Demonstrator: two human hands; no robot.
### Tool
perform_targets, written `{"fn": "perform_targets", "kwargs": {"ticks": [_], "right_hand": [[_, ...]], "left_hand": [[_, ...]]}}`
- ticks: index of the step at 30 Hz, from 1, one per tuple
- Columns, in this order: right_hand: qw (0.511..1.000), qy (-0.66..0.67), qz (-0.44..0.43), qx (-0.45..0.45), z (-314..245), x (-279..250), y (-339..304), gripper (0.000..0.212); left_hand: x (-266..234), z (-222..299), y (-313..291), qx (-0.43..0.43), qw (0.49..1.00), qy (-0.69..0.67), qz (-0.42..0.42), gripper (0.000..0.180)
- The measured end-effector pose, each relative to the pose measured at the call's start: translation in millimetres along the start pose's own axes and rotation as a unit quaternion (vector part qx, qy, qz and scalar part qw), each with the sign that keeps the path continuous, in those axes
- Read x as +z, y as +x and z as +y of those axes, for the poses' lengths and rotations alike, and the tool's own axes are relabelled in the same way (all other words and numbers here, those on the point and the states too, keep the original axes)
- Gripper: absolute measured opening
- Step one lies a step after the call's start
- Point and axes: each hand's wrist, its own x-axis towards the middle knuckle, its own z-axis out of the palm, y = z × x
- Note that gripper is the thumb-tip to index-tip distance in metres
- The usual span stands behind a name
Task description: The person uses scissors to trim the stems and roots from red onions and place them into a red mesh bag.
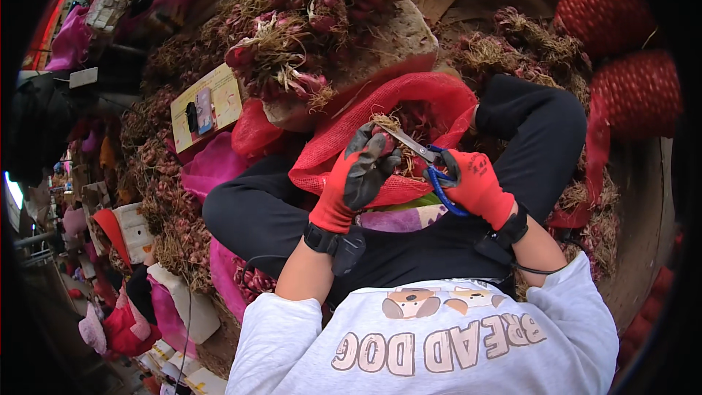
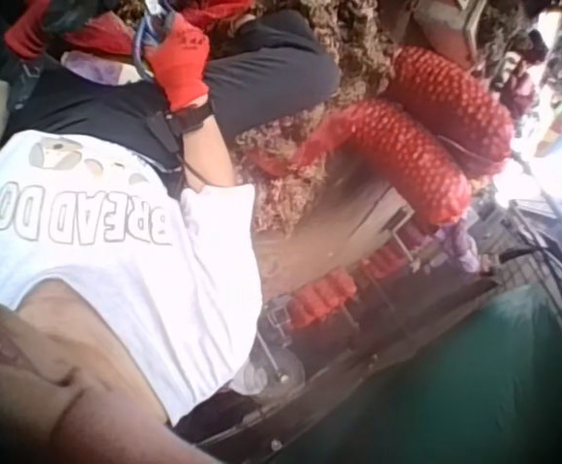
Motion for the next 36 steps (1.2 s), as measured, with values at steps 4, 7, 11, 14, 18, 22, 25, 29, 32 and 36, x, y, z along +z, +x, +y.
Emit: {"fn": "perform_targets", "kwargs": {"ticks": [4,7,11,14,18,22,25,29,32,36], "right_hand": [[0.996,0.074,-0.017,0.049,4,6,-6,0.024],[0.991,0.108,0.003,0.079,2,2,-4,0.028],[0.998,0.003,0.066,0.021,-7,0,-3,0.038],[0.997,-0.065,0.033,0.014,-14,-1,-3,0.044],[0.997,-0.063,0.035,0.0,-11,-1,-3,0.044],[0.997,-0.061,0.04,-0.003,-4,4,-4,0.041],[0.999,-0.021,-0.007,0.039,-9,0,-4,0.034],[0.985,0.148,-0.037,0.084,-13,1,-5,0.025],[0.964,0.189,-0.095,0.162,-10,-3,-5,0.022],[0.984,0.161,-0.027,0.072,-12,-5,-5,0.028]], "left_hand": [[9,1,-3,-0.013,0.997,0.04,0.066,0.024],[13,0,0,0.027,0.99,0.121,0.07,0.027],[-1,-5,4,0.092,0.99,0.075,0.07,0.035],[-9,-13,11,0.121,0.984,0.101,0.08,0.043],[-7,-14,7,0.149,0.976,0.135,0.086,0.05],[9,-10,2,0.155,0.942,0.266,0.13,0.053],[5,-16,4,0.171,0.963,0.184,0.097,0.053],[5,-18,6,0.186,0.961,0.171,0.113,0.054],[5,-19,8,0.199,0.956,0.185,0.107,0.054],[4,-15,11,0.256,0.925,0.257,0.113,0.051]]}}
